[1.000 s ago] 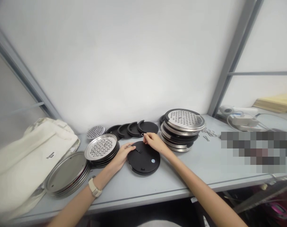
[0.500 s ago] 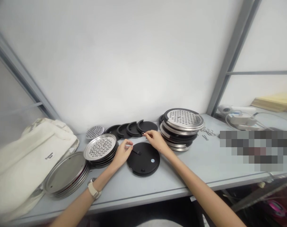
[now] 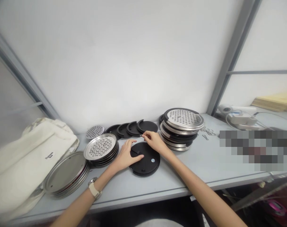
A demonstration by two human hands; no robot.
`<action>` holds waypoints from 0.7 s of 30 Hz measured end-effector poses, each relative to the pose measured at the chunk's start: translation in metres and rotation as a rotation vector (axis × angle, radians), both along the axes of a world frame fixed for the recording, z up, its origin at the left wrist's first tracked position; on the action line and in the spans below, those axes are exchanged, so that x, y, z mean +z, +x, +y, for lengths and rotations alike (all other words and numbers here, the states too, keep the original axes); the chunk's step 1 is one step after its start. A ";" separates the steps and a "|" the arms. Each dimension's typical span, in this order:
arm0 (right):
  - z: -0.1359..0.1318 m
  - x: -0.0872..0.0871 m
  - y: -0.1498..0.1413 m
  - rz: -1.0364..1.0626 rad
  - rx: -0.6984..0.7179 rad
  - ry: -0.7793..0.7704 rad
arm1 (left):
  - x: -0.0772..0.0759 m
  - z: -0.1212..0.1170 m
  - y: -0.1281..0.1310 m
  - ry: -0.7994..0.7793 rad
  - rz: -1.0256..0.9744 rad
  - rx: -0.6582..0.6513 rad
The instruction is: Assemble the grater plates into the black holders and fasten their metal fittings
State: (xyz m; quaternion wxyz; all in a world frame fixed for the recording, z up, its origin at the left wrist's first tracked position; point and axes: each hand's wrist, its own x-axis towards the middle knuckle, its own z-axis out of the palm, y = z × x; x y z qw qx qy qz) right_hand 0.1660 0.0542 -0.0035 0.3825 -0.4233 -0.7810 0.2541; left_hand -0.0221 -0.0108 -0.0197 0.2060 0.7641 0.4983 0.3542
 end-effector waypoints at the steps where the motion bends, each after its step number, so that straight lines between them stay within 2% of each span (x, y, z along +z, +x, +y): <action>1: -0.001 0.000 0.000 -0.009 0.008 0.005 | 0.000 -0.001 0.000 -0.008 0.030 -0.020; 6: -0.003 0.000 -0.002 -0.028 0.010 0.079 | 0.000 -0.001 0.000 -0.041 0.049 -0.069; 11: -0.002 0.000 -0.002 0.023 0.002 0.069 | 0.000 0.001 -0.002 -0.070 -0.022 -0.078; 21: 0.001 -0.002 -0.001 0.083 -0.010 0.092 | 0.005 0.002 0.000 0.025 0.003 -0.073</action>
